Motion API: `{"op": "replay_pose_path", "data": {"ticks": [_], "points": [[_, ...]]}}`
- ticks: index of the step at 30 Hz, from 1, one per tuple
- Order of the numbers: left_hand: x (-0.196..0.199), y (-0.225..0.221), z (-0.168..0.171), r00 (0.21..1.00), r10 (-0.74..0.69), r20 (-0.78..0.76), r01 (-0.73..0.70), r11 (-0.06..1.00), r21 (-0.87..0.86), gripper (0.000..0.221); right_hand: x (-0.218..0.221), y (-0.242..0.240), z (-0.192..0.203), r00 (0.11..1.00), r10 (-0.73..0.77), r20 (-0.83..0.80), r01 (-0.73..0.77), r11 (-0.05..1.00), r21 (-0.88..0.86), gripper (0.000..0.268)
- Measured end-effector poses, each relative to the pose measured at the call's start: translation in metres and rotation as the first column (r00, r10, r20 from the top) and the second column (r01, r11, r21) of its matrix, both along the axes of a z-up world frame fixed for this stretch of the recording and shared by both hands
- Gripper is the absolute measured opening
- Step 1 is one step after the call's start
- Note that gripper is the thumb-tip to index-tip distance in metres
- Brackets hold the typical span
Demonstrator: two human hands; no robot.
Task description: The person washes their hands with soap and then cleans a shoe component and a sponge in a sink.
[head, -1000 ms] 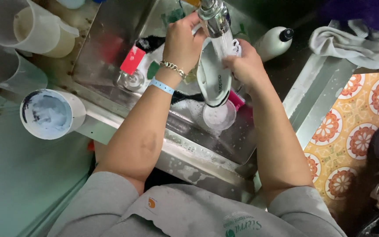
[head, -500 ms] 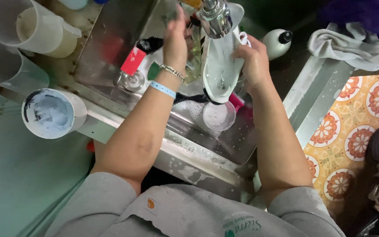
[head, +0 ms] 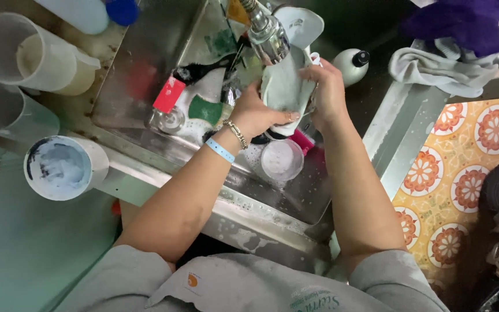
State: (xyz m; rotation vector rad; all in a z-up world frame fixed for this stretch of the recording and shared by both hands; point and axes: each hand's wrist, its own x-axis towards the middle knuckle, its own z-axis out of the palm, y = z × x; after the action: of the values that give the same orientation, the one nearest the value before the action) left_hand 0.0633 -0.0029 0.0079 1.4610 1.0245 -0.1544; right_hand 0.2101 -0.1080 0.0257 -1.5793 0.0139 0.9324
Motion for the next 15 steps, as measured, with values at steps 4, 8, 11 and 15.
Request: {"op": "replay_pose_path", "data": {"ticks": [4, 8, 11, 15], "points": [[0.006, 0.002, -0.025, 0.992, 0.13, 0.0, -0.13, 0.991, -0.042, 0.094, 0.004, 0.001, -0.006, 0.993, 0.087, 0.076, -0.078, 0.991, -0.112, 0.018], [0.01, 0.002, -0.084, 0.977, 0.196, -0.086, -0.197, 0.98, -0.005, 0.05, 0.002, -0.004, -0.018, 0.93, -0.06, 0.363, 0.036, 0.997, 0.071, 0.071], [0.012, 0.001, -0.101, 0.974, 0.171, -0.151, -0.167, 0.985, 0.037, 0.035, -0.003, -0.005, -0.027, 0.906, -0.071, 0.418, -0.074, 0.945, 0.319, 0.038], [0.015, 0.002, -0.1, 0.977, 0.099, -0.188, -0.095, 0.995, 0.029, 0.032, -0.023, 0.0, -0.019, 0.855, 0.377, 0.357, -0.399, 0.917, -0.012, 0.07]]}}
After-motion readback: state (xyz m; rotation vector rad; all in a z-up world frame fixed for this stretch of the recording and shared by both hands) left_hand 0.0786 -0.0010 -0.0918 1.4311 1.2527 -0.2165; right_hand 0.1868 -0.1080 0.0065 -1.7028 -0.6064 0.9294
